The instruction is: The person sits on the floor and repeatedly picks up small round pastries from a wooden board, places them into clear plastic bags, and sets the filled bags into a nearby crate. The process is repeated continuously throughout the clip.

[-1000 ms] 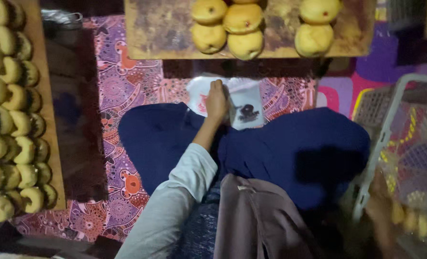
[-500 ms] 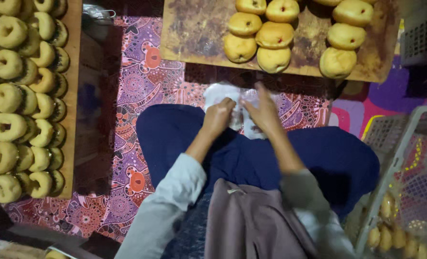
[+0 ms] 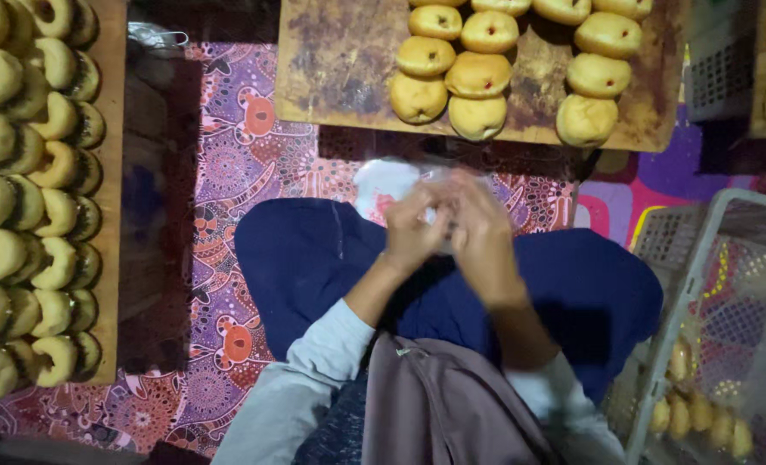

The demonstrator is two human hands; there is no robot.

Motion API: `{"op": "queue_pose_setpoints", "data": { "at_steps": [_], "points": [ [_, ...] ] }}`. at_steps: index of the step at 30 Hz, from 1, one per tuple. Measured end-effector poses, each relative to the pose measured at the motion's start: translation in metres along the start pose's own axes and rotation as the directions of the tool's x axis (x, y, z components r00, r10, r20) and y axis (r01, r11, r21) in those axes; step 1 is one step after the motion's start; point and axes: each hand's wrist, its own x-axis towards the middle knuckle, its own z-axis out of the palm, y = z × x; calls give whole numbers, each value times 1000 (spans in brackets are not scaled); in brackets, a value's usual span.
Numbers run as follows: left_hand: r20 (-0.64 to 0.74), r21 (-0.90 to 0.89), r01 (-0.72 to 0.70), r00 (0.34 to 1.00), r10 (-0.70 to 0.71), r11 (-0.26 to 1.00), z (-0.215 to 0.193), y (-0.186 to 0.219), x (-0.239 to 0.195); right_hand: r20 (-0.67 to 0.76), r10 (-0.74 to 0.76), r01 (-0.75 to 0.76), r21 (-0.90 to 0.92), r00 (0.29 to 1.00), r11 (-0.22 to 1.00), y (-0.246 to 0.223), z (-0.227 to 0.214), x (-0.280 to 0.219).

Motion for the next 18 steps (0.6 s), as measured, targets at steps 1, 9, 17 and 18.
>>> {"op": "queue_pose_setpoints", "data": {
  "at_steps": [1, 9, 17, 18],
  "points": [
    [-13, -5, -32, 999, 32, 999, 4, 6, -8, 15, -29, 29, -22, 999, 999, 9, 1, -4],
    [320, -939, 342, 847, -425, -26, 52, -60, 22, 57, -44, 40, 79, 997, 996, 106, -9, -26],
    [378, -923, 222, 677, -632, -314, 33, -60, 53, -616, -13, -391, -517, 788, 761, 215, -22, 31],
    [392, -913, 193, 655, -646, -359, 31, -56, 57, -600, 176, -421, -295, 781, 858, 205, -19, 26]
  ]
}}
